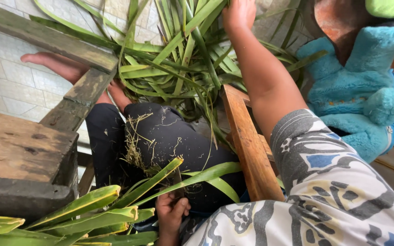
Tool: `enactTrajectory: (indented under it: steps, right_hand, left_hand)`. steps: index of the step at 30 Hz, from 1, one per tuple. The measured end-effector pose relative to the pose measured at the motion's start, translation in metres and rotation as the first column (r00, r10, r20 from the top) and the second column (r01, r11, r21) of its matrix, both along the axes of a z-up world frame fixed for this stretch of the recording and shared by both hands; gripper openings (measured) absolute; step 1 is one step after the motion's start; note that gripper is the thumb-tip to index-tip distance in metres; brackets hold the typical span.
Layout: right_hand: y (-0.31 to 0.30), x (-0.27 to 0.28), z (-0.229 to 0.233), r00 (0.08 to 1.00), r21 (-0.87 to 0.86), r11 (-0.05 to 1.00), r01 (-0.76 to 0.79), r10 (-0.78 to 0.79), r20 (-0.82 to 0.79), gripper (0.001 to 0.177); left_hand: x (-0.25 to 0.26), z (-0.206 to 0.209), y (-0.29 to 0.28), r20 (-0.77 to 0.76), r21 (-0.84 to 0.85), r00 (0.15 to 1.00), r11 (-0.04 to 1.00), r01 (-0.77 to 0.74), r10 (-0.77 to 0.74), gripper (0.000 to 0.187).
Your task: Stripping palm leaves from their midribs using a knife
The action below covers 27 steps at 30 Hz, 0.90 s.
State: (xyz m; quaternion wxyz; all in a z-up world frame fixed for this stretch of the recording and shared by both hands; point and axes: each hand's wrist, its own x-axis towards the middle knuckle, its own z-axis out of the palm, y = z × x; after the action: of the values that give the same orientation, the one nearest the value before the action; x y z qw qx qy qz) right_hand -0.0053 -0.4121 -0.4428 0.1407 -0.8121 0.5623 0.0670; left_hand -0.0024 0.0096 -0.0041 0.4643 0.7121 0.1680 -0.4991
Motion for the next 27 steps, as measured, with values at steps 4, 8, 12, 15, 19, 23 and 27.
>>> enactTrajectory:
  steps: [4, 8, 12, 15, 19, 23, 27]
  right_hand:
    - [-0.008, 0.002, 0.008, 0.984, 0.302, 0.94, 0.161, -0.13, -0.119, 0.003]
    - [-0.018, 0.004, 0.029, 0.998, 0.391, 0.918, 0.065, -0.056, -0.033, 0.019]
    - [-0.016, -0.011, -0.008, 0.937, 0.484, 0.871, 0.086, -0.235, 0.256, 0.029]
    - [-0.016, 0.004, 0.048, 0.72, 0.84, 0.539, 0.065, -0.608, 0.335, 0.017]
    - [-0.022, 0.011, 0.089, 0.743, 0.861, 0.508, -0.022, -0.568, 0.354, 0.032]
    - [-0.017, 0.015, 0.11, 0.646, 0.874, 0.477, -0.096, -0.638, 0.419, 0.02]
    - [-0.007, 0.017, 0.155, 0.879, 0.58, 0.813, -0.051, -0.239, 0.413, 0.01]
  left_hand:
    - [0.001, 0.002, -0.001, 0.012, -0.008, 1.0, 1.0, 0.008, -0.008, 0.023]
    - [0.0, 0.003, -0.005, 0.001, 0.01, 1.0, 1.0, -0.008, 0.008, 0.03]
    - [0.004, 0.012, -0.019, 0.032, 0.014, 0.999, 1.0, 0.018, -0.019, 0.042]
    - [0.008, 0.017, -0.032, 0.04, 0.0, 0.998, 0.999, 0.038, -0.038, 0.026]
    - [0.005, 0.016, -0.028, 0.022, 0.076, 0.999, 0.996, 0.036, -0.038, 0.031]
    - [0.009, 0.02, -0.038, 0.055, 0.069, 0.995, 0.994, 0.081, -0.085, 0.03]
    - [0.008, 0.02, -0.04, 0.077, 0.034, 0.993, 0.995, 0.089, -0.092, 0.028]
